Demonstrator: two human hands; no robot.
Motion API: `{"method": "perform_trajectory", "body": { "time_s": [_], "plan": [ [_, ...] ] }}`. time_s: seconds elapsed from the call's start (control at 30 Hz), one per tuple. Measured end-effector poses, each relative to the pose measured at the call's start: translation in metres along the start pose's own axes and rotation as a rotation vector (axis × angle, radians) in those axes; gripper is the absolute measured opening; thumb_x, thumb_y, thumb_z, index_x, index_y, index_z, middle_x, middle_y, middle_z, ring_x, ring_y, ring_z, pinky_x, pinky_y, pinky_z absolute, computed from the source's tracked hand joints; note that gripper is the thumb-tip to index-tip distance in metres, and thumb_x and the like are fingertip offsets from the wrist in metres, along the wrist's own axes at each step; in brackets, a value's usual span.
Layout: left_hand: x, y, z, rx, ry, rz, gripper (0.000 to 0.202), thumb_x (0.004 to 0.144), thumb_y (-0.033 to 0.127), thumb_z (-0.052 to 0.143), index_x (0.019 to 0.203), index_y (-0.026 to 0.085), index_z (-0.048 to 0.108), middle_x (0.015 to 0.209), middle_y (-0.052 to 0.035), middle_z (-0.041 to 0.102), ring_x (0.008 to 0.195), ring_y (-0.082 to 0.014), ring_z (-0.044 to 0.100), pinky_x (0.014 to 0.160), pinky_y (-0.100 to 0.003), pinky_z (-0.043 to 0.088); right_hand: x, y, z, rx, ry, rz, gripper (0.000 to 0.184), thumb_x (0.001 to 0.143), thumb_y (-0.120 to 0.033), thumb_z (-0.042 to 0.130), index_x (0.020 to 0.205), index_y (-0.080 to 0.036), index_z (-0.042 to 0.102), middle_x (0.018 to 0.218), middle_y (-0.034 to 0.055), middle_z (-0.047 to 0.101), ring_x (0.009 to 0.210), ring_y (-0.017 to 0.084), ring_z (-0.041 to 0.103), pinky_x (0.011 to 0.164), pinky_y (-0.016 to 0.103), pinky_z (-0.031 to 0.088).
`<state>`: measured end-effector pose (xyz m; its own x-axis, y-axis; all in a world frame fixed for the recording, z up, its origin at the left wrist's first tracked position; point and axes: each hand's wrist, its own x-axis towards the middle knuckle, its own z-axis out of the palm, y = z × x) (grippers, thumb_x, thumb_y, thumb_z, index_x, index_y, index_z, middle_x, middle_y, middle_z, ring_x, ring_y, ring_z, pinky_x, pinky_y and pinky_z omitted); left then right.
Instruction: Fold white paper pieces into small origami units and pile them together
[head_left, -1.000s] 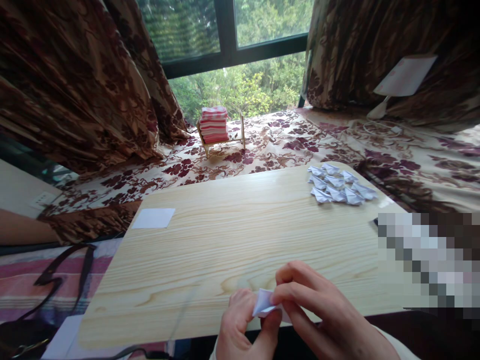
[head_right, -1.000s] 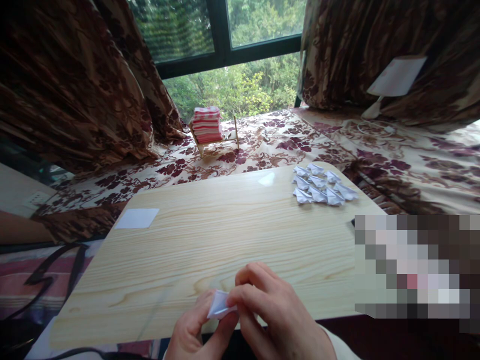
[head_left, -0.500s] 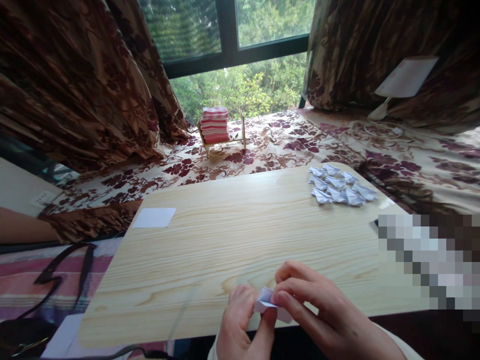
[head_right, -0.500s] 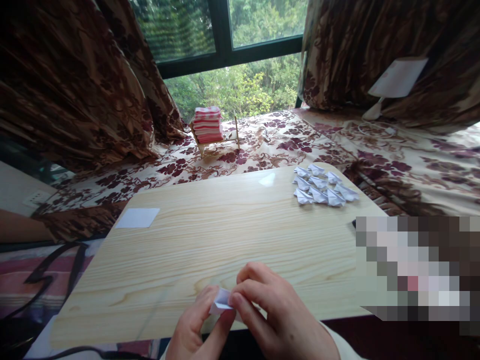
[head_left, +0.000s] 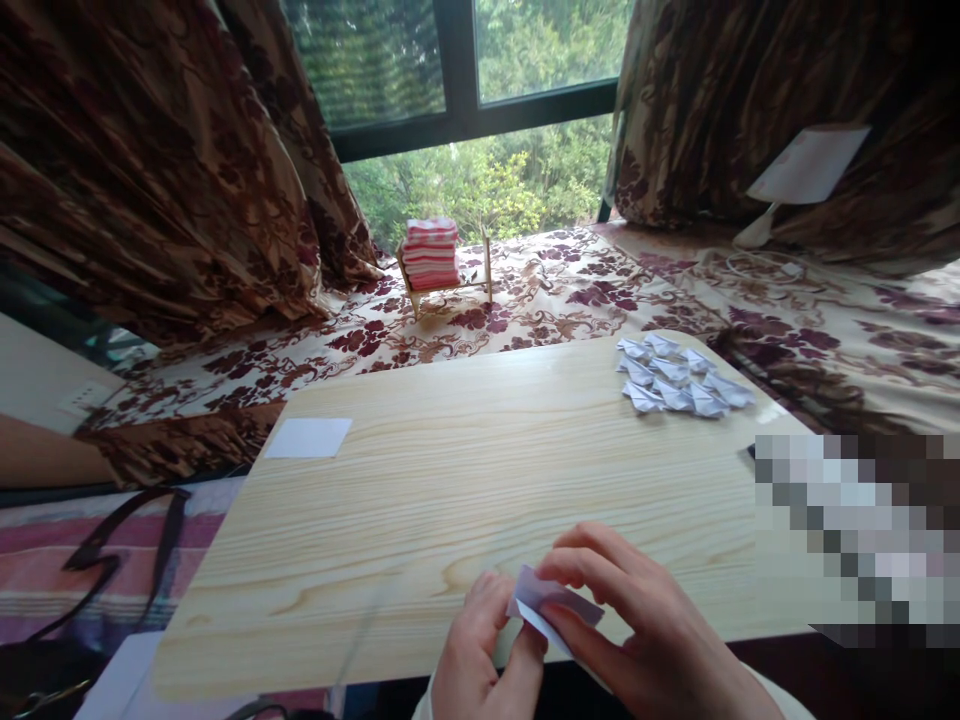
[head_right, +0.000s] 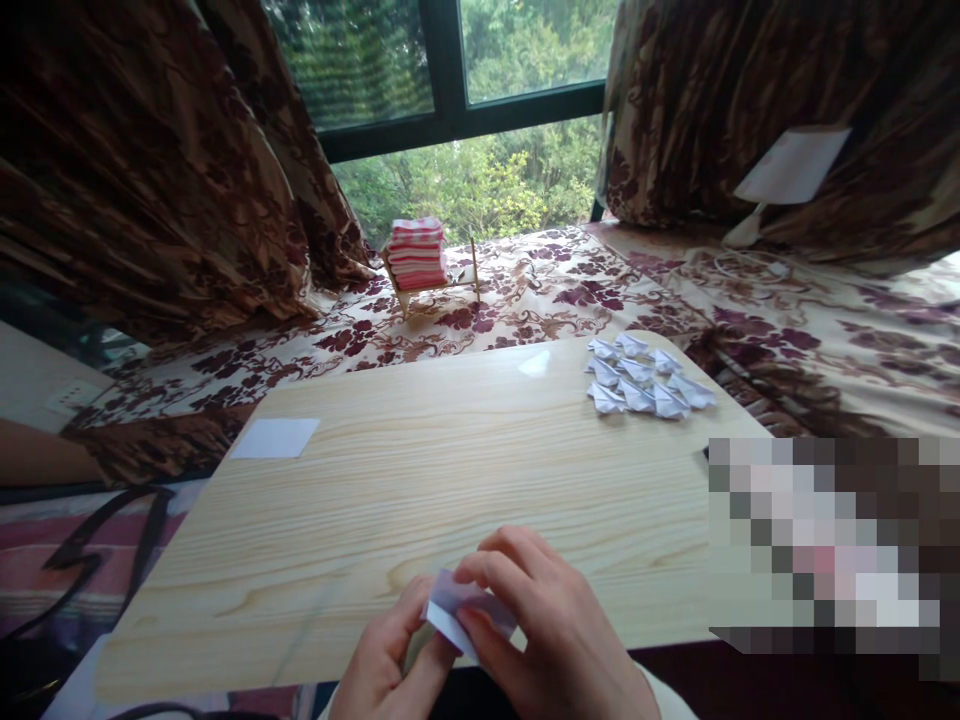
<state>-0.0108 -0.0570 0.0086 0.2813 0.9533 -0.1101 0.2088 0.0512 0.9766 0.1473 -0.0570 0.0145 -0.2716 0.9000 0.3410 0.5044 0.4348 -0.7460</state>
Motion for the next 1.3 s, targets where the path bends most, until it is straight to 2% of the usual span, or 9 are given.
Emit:
{"method": "perform_trajectory", "body": {
  "time_s": [0.13, 0.3, 0.4, 0.53, 0.67, 0.83, 1.0, 1.17, 1.3],
  "plan": [
    [-0.002, -0.001, 0.001, -0.168, 0.079, -0.167, 0.029, 0.074, 0.038, 0.064, 0.094, 0.02, 0.072, 0.086, -0.0068, 0.071, 0.09, -0.0262, 0.062, 0.083, -0.031, 0.047, 0.0, -0.001, -0.001, -0.085, 0.053, -0.022, 0.02, 0.084, -0.011, 0.052, 0.1, -0.021, 0.058, 0.091, 0.0054, 0.061, 0.081, 0.017, 0.061, 0.069, 0.028, 0.053],
    [0.001, -0.001, 0.006, -0.39, -0.003, -0.269, 0.046, 0.063, 0.047, 0.07, 0.097, 0.016, 0.071, 0.086, -0.0078, 0.073, 0.084, -0.0266, 0.064, 0.078, -0.032, 0.049, 0.001, 0.0, 0.001, -0.143, 0.105, -0.071, 0.025, 0.084, -0.011, 0.051, 0.106, -0.02, 0.056, 0.093, 0.007, 0.061, 0.083, 0.018, 0.061, 0.069, 0.029, 0.054],
    [0.004, -0.004, 0.01, -0.401, 0.112, -0.314, 0.043, 0.066, 0.044, 0.069, 0.098, 0.014, 0.071, 0.089, -0.0079, 0.074, 0.087, -0.0259, 0.064, 0.079, -0.03, 0.048, 0.001, 0.002, 0.003, -0.158, 0.125, -0.094, 0.027, 0.083, -0.009, 0.051, 0.108, -0.019, 0.055, 0.095, 0.0081, 0.06, 0.085, 0.019, 0.06, 0.07, 0.03, 0.054],
    [0.004, -0.009, 0.01, -0.376, 0.217, -0.428, 0.043, 0.067, 0.039, 0.07, 0.101, 0.013, 0.07, 0.084, -0.0066, 0.073, 0.075, -0.0221, 0.064, 0.065, -0.026, 0.049, -0.002, 0.006, 0.004, -0.176, 0.148, -0.083, 0.025, 0.085, -0.012, 0.052, 0.109, -0.019, 0.054, 0.097, 0.0087, 0.059, 0.087, 0.019, 0.06, 0.072, 0.031, 0.054],
    [0.007, 0.0, 0.007, -0.385, 0.098, -0.361, 0.035, 0.071, 0.037, 0.065, 0.095, 0.013, 0.072, 0.067, -0.0024, 0.069, 0.058, -0.0153, 0.057, 0.053, -0.021, 0.042, -0.002, 0.008, 0.004, -0.141, 0.15, -0.043, 0.024, 0.084, -0.014, 0.053, 0.107, -0.019, 0.054, 0.097, 0.008, 0.06, 0.087, 0.019, 0.061, 0.071, 0.029, 0.055],
    [0.012, 0.01, 0.006, -0.422, 0.059, -0.28, 0.026, 0.073, 0.035, 0.063, 0.085, 0.015, 0.075, 0.067, -0.0026, 0.07, 0.064, -0.017, 0.058, 0.06, -0.023, 0.042, 0.0, 0.005, 0.005, -0.161, 0.187, -0.072, 0.027, 0.083, -0.01, 0.052, 0.109, -0.02, 0.055, 0.095, 0.0078, 0.061, 0.085, 0.019, 0.061, 0.069, 0.029, 0.056],
    [0.014, -0.006, 0.005, -0.565, 0.078, -0.316, 0.025, 0.071, 0.034, 0.065, 0.084, 0.016, 0.077, 0.072, -0.0041, 0.073, 0.071, -0.0188, 0.061, 0.073, -0.027, 0.044, 0.002, 0.004, 0.006, -0.228, 0.188, -0.122, 0.035, 0.082, -0.006, 0.052, 0.113, -0.021, 0.057, 0.095, 0.0087, 0.059, 0.083, 0.019, 0.06, 0.063, 0.028, 0.055],
    [0.015, -0.017, 0.005, -0.675, 0.048, -0.358, 0.025, 0.07, 0.034, 0.068, 0.084, 0.015, 0.077, 0.064, -0.0032, 0.071, 0.062, -0.015, 0.058, 0.064, -0.024, 0.041, 0.002, 0.005, 0.006, -0.284, 0.214, -0.192, 0.036, 0.083, -0.007, 0.054, 0.116, -0.022, 0.058, 0.096, 0.009, 0.058, 0.081, 0.017, 0.06, 0.059, 0.025, 0.054],
    [0.015, -0.017, 0.004, -0.689, 0.037, -0.341, 0.024, 0.07, 0.032, 0.068, 0.083, 0.014, 0.077, 0.062, -0.0025, 0.07, 0.06, -0.0141, 0.057, 0.062, -0.023, 0.039, 0.002, 0.004, 0.006, -0.27, 0.186, -0.172, 0.037, 0.084, -0.007, 0.052, 0.118, -0.021, 0.055, 0.098, 0.0095, 0.059, 0.085, 0.018, 0.059, 0.063, 0.027, 0.055]
  ]
}}
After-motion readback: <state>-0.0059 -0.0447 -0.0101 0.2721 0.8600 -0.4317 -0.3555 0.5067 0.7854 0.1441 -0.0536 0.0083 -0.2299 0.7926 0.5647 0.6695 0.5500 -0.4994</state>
